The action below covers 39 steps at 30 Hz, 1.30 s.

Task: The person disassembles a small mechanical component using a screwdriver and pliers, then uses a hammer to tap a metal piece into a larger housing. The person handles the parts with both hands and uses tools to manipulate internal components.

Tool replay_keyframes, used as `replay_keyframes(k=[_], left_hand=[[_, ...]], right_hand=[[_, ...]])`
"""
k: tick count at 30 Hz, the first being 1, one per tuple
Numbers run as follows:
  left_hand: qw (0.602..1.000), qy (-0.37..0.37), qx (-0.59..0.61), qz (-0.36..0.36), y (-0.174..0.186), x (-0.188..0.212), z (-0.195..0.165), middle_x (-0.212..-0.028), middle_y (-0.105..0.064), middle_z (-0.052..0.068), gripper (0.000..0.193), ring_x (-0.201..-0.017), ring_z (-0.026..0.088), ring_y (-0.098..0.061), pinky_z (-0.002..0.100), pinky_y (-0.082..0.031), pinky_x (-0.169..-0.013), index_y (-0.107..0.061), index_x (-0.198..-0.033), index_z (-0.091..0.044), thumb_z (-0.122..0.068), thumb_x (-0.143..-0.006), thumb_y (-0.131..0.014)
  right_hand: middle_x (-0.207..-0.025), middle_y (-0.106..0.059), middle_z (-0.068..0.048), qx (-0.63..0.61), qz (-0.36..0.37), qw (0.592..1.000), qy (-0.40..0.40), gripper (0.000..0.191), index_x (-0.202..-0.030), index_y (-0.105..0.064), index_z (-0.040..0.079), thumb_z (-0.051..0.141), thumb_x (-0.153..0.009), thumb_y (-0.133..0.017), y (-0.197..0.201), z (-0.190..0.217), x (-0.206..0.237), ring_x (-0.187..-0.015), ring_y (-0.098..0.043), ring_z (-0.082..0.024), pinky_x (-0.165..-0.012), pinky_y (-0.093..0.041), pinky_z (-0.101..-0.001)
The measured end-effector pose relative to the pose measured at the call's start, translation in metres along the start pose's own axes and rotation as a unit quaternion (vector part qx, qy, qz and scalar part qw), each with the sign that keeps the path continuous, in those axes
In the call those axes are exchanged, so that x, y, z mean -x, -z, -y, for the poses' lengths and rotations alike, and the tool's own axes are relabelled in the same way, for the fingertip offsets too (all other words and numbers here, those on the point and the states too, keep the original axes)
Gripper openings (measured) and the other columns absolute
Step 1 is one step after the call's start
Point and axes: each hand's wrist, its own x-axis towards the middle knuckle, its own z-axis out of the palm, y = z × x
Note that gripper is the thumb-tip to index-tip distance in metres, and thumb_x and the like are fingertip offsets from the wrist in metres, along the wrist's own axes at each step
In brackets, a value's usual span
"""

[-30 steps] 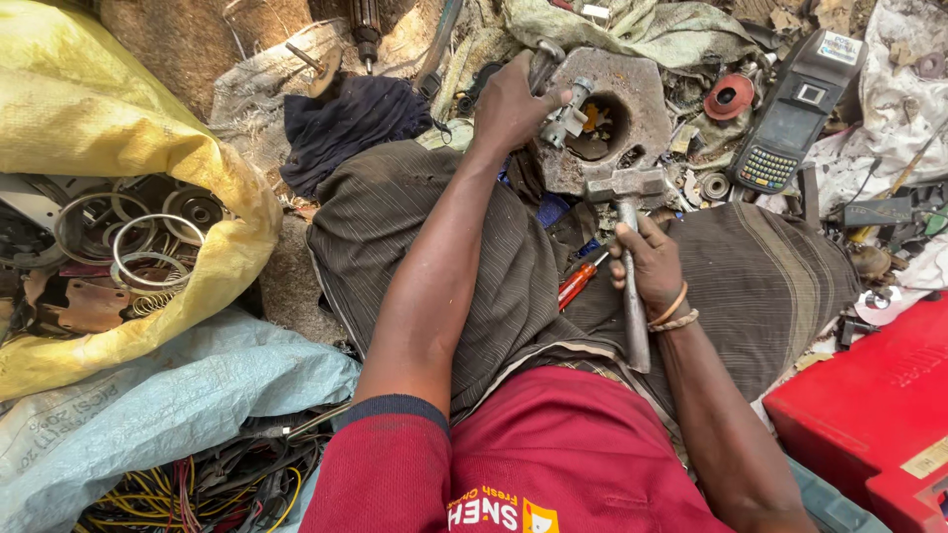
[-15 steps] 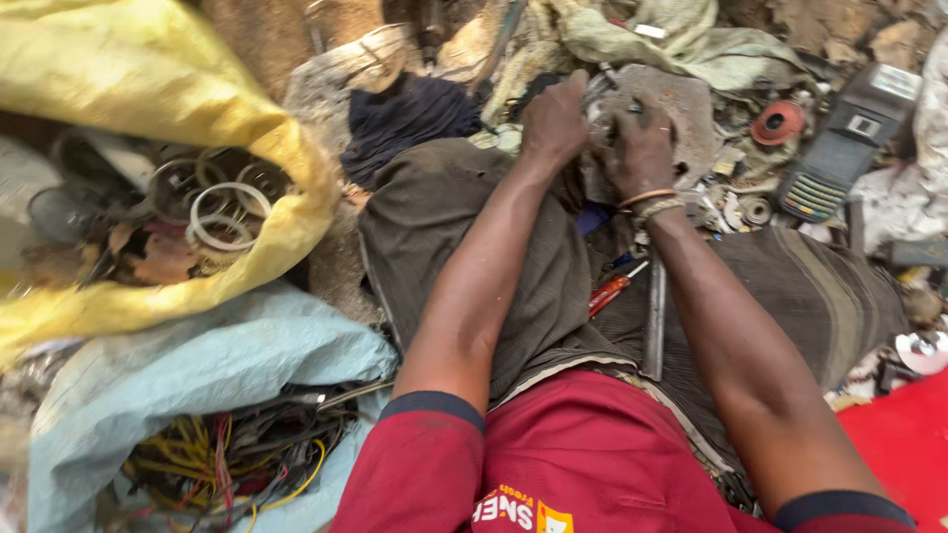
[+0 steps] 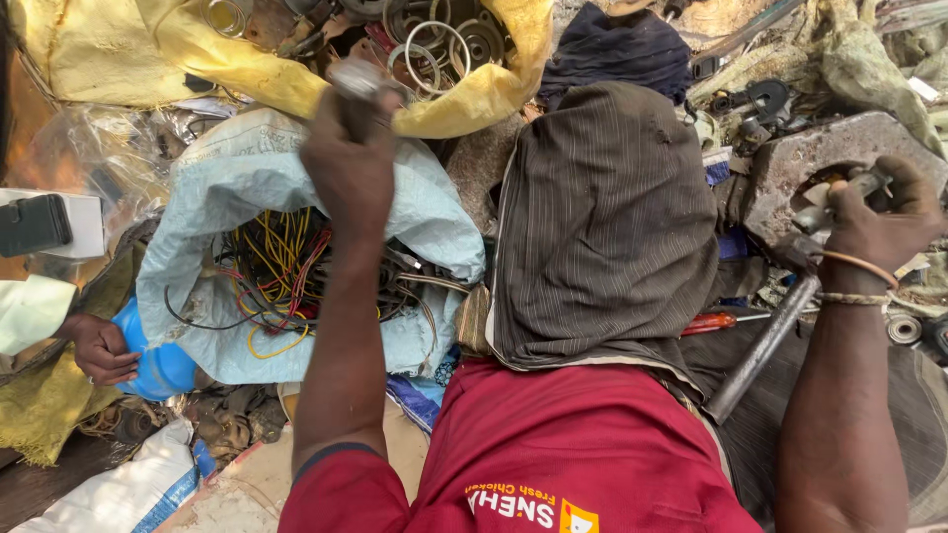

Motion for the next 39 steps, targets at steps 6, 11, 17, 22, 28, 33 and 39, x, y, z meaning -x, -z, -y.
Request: replay_keyframes(k=[6, 11, 17, 22, 28, 33, 39], left_hand=[[0.971, -0.01, 0.236, -0.034, -0.019, -0.023, -0.032, -0.105, -0.068, 0.009, 0.027, -0.086, 0.017, -0.072, 0.036, -0.063, -0.08, -0.052, -0.112, -0.004, -0.018, -0.109, -0.074], [0.925, 0.06, 0.3, 0.228, -0.143, 0.005, -0.057, -0.099, -0.069, 0.009, 0.028, -0.084, 0.015, -0.066, 0.028, -0.053, -0.066, -0.062, -0.127, -0.006, -0.027, -0.109, -0.066], [0.888, -0.323, 0.076, 0.317, -0.353, 0.01, -0.115, -0.093, -0.072, 0.018, 0.027, -0.083, 0.034, -0.071, 0.051, -0.058, -0.075, -0.066, -0.105, -0.004, -0.024, -0.092, -0.08], [0.883, -0.307, -0.054, 0.35, -0.418, 0.028, -0.119, -0.1, -0.072, 0.016, 0.014, -0.088, 0.03, -0.071, 0.046, -0.06, -0.074, -0.07, -0.106, -0.006, -0.015, -0.094, -0.07], [0.662, -0.023, 0.143, 0.736, -0.376, 0.089, -0.149, -0.098, -0.075, 0.012, 0.047, -0.071, 0.016, -0.075, 0.036, -0.063, -0.06, -0.066, -0.115, -0.008, -0.049, -0.095, -0.054], [0.568, 0.057, 0.245, 0.784, -0.359, 0.113, -0.157, -0.097, -0.078, 0.021, 0.05, -0.073, 0.021, -0.072, 0.038, -0.058, -0.065, -0.068, -0.118, -0.004, -0.049, -0.102, -0.056], [0.702, -0.238, 0.298, 0.601, -0.358, 0.112, -0.163, -0.117, -0.075, 0.013, 0.051, -0.11, 0.027, -0.071, 0.043, -0.054, -0.097, -0.07, -0.12, -0.006, -0.031, -0.079, -0.088]], right_hand=[[-0.106, -0.071, -0.009, -0.3, -0.006, 0.939, -0.168, 0.044, -0.138, -0.063, 0.0, -0.013, -0.1, -0.079, 0.008, 0.032, -0.002, -0.083, -0.065, -0.013, -0.066, -0.048, -0.0229], [-0.122, -0.072, -0.014, -0.397, -0.028, 0.905, -0.153, 0.037, -0.132, -0.06, 0.0, -0.009, -0.098, -0.072, -0.011, 0.066, 0.029, -0.115, -0.073, -0.025, -0.1, -0.064, -0.0352], [-0.115, -0.073, -0.013, -0.423, -0.087, 0.881, -0.192, 0.031, -0.124, -0.062, 0.003, -0.002, -0.096, -0.074, -0.012, 0.095, 0.038, -0.11, -0.074, -0.027, -0.094, -0.066, -0.0399], [-0.104, -0.075, -0.011, -0.397, -0.14, 0.876, -0.238, 0.025, -0.117, -0.063, 0.004, 0.003, -0.095, -0.076, -0.009, 0.099, 0.038, -0.096, -0.075, -0.024, -0.083, -0.068, -0.0382], [-0.096, -0.074, -0.011, -0.359, -0.197, 0.855, -0.318, 0.02, -0.108, -0.067, 0.003, 0.009, -0.092, -0.077, -0.004, 0.092, 0.034, -0.082, -0.075, -0.024, -0.071, -0.067, -0.0388], [-0.102, -0.074, -0.011, -0.369, -0.192, 0.874, -0.252, 0.023, -0.11, -0.066, 0.003, 0.005, -0.092, -0.08, -0.006, 0.092, 0.032, -0.093, -0.075, -0.021, -0.083, -0.066, -0.0353], [-0.114, -0.072, -0.009, -0.218, -0.163, 0.953, -0.13, 0.029, -0.121, -0.067, -0.001, -0.002, -0.095, -0.081, -0.002, 0.097, 0.046, -0.102, -0.071, -0.016, -0.093, -0.062, -0.0295]])
